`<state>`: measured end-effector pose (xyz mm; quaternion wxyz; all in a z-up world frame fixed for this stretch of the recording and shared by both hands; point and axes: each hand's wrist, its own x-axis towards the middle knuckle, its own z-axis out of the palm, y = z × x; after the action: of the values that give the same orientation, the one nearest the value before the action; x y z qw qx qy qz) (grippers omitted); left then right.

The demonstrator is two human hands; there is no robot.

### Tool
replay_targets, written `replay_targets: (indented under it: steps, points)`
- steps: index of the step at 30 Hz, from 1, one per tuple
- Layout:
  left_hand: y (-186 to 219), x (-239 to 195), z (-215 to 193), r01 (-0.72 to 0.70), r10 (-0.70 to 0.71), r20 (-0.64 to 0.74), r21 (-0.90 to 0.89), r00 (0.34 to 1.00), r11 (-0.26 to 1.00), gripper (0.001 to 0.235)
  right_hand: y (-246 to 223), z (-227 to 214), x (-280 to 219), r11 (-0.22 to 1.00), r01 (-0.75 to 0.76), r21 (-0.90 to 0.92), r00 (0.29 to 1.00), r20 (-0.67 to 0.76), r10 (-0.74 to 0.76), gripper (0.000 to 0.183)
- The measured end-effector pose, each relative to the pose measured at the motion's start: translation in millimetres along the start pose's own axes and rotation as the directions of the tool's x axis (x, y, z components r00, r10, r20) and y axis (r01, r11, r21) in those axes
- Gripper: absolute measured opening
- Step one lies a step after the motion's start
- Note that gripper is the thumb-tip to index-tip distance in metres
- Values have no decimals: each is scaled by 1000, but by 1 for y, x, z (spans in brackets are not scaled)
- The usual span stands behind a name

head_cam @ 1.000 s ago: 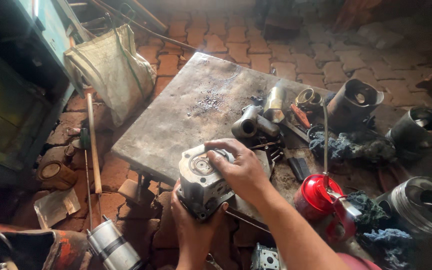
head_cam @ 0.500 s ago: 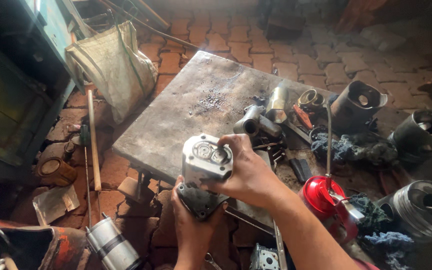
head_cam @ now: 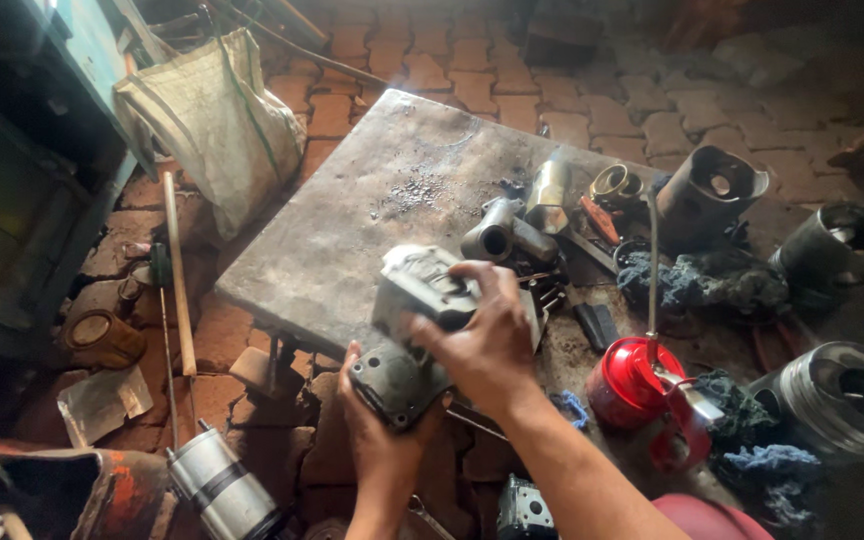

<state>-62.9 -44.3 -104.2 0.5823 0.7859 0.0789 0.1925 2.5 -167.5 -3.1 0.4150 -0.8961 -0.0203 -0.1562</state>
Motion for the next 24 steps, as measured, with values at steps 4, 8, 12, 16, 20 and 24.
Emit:
replay_targets:
  steps: [4,8,12,16,20,24]
  points:
    - [3,0,-4,-37,38,29,-19,999,999,122,-3,-10,4,947,-151,285,982,-63,176,60]
    - [-4,0,-2,-61,61,-5,77,998,995,125,-1,-33,12,682,-207,701,944,-41,328,55]
    - [-15,13,9,-93,113,-111,173,987,981,123,-5,-57,8,286,-246,926,889,99,447,46]
    - [-30,43,28,-53,148,-212,399,966,916,125,0,-71,-8,115,-335,935,862,255,439,42]
    - [-34,62,37,93,38,-239,510,970,855,124,10,-74,-20,74,-435,897,808,353,472,43]
    - [-20,74,34,173,-42,-238,565,970,807,124,16,-70,-24,111,-434,894,820,341,459,43]
